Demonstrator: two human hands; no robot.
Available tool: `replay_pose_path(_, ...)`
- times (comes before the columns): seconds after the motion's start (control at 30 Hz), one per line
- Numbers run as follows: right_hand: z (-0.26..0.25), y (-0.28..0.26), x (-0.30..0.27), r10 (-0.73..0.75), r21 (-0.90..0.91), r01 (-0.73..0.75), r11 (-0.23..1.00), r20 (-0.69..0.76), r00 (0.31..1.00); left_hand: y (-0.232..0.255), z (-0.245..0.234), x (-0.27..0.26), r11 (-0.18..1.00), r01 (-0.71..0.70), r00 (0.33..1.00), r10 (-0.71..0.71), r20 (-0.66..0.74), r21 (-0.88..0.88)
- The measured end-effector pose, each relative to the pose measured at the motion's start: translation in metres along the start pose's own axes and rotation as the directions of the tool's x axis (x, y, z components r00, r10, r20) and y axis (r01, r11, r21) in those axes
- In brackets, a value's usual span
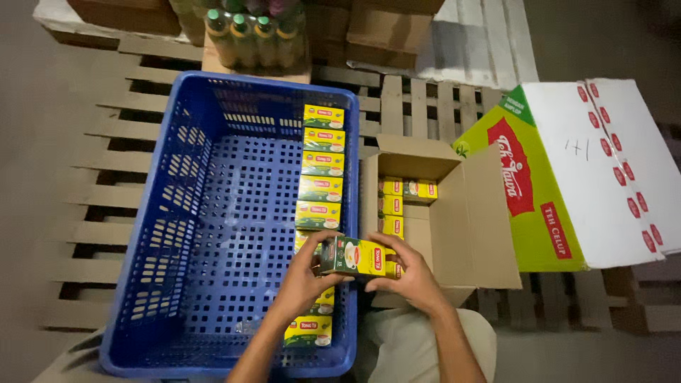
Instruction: The person transfers small yellow boxes from a blue plastic basket into a cardboard box. They pick up each box one at a time and place it inside the cardboard box, arranging them in rows.
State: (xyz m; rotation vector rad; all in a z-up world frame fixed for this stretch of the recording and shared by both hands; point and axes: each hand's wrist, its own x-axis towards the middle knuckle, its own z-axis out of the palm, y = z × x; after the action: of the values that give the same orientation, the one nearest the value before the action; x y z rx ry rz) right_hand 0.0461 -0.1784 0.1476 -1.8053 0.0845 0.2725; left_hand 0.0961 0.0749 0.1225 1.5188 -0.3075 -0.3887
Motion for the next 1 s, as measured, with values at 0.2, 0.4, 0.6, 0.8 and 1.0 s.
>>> replay_pose_path(0.2,-0.012,0.013,-0.002,-0.177,-0.402,0.163,0.901,0.002,0.984,-0.012,0.021,0.007,0.997,-0.033,0.999,0.032,0.020,0.073)
replay_pose_path(0.4,-0.064,0.017,-0.002,0.177,-0.357,-0.215,0.909,-0.138,0.975,-0.027,0.041,0.013,0.926,-0.194,0.980,0.173,0.093,0.322)
replay_pose_path(0.6,-0.136,0.114,0.044,-0.037,-0.715,-0.076,0.695,-0.141,0.989,-0.045,0.064,0.009,0.746,-0.271,0.963,0.219,0.160,0.608)
replay_pose_path(0.8,-0.149,0.175,0.100,-0.193,-0.925,0.001,0.379,-0.078,0.978,-0.041,0.093,-0.001,0.465,-0.414,0.910,0.207,0.359,0.782)
replay_pose_path(1.0,-0.151,0.226,0.143,-0.208,-0.976,-0.042,0.216,-0.087,0.974,-0.056,0.098,-0.001,0.452,-0.392,0.918,0.135,0.373,0.801)
